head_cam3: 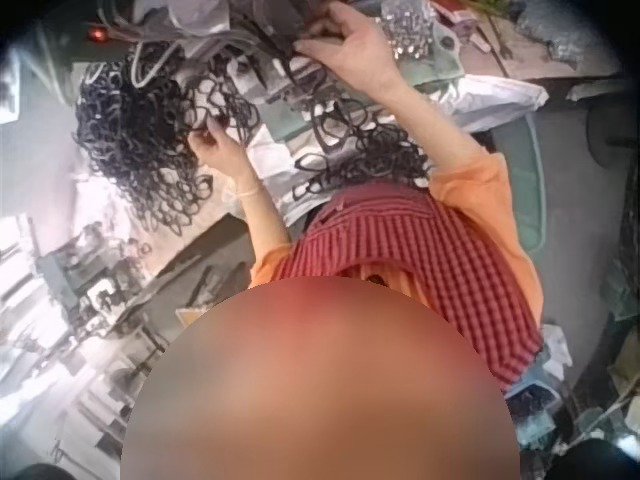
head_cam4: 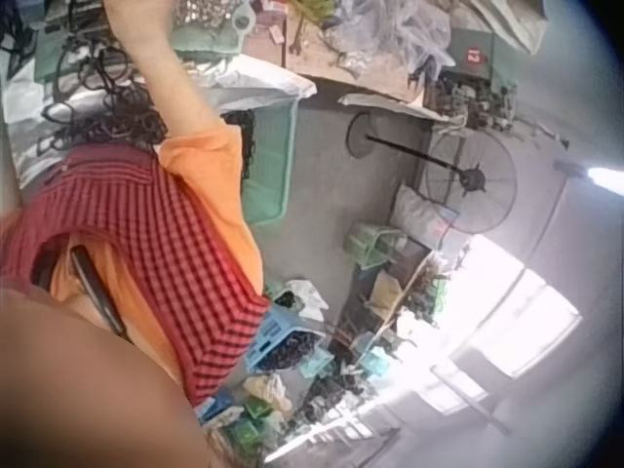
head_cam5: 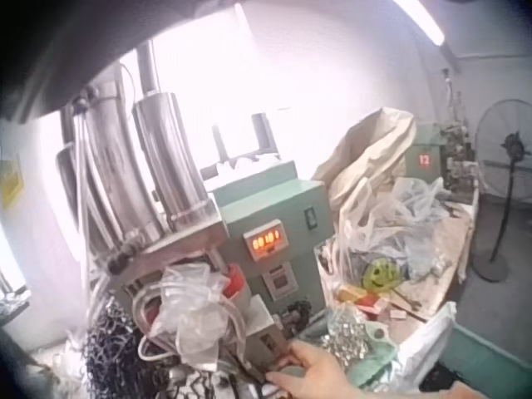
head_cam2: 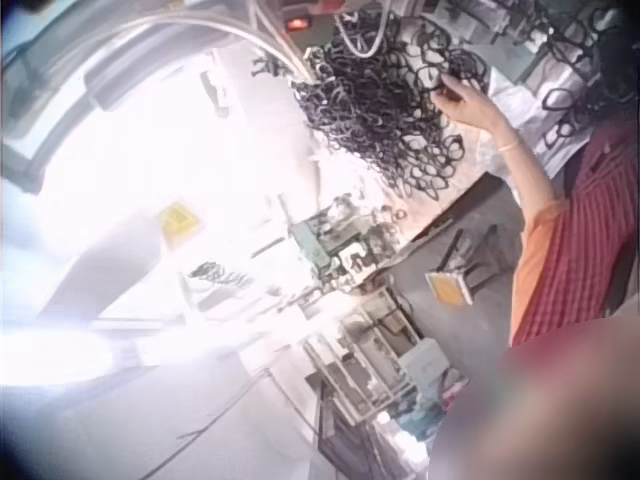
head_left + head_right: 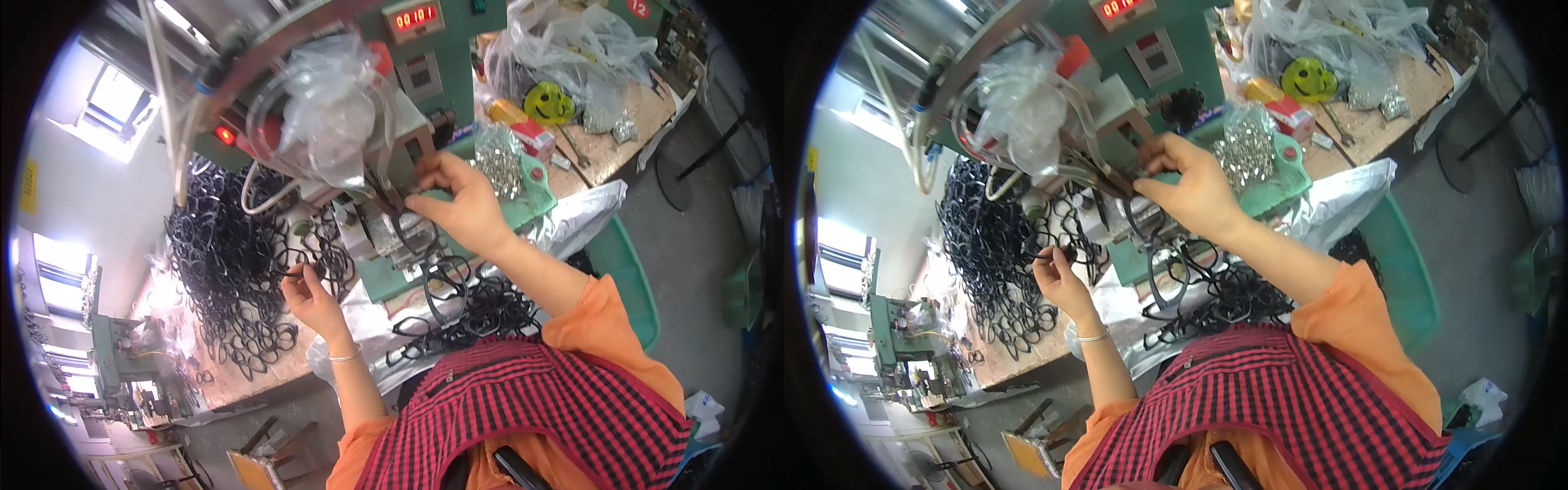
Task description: The person repeatedly picks up black cable loops and small metal connectors from a workbench, inserts the connector into the cable loop, and places the assembled unit into a green tray. The process is continuous and repetitive throughout the clip.
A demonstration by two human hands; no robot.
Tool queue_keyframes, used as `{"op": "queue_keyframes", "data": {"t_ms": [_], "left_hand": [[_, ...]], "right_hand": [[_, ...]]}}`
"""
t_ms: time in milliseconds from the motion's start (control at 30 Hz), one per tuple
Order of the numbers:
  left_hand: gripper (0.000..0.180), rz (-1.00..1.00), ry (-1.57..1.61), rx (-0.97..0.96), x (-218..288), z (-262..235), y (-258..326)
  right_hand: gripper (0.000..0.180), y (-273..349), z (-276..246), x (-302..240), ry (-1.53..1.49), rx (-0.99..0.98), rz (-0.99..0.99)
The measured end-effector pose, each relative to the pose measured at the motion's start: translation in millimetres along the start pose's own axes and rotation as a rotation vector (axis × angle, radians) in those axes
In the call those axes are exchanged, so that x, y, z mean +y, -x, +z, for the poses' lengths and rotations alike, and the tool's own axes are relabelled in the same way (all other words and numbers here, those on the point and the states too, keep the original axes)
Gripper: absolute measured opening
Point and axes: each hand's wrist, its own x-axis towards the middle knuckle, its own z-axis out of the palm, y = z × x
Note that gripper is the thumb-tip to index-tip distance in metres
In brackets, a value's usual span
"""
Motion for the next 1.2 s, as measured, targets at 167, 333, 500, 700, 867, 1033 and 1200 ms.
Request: {"op": "queue_keyframes", "data": {"t_ms": [167,333,500,700,867,1033,1200], "left_hand": [[0.008,0.161,0.246,0.067,71,13,3],[0.015,0.554,0.614,-0.149,158,19,-16],[0.012,0.625,0.476,-0.208,141,21,-6],[0.019,1.104,-0.009,-0.585,128,49,23],[0.021,1.199,-0.041,-0.574,115,64,24],[0.023,1.176,-0.031,-0.565,106,67,24],[0.030,1.106,-0.025,-0.608,107,58,28]], "right_hand": [[0.042,4,4,-1,-0.015,0.046,0.053],[0.046,1,14,-9,-0.144,-0.001,0.041],[0.052,17,23,-27,-0.320,0.050,0.156],[0.038,11,-36,-8,0.318,-0.027,-0.043],[0.033,31,-116,62,0.550,0.294,-0.040],[0.012,59,-106,56,0.986,0.159,-0.146],[0.008,50,-90,68,1.127,0.203,-0.136]]}}
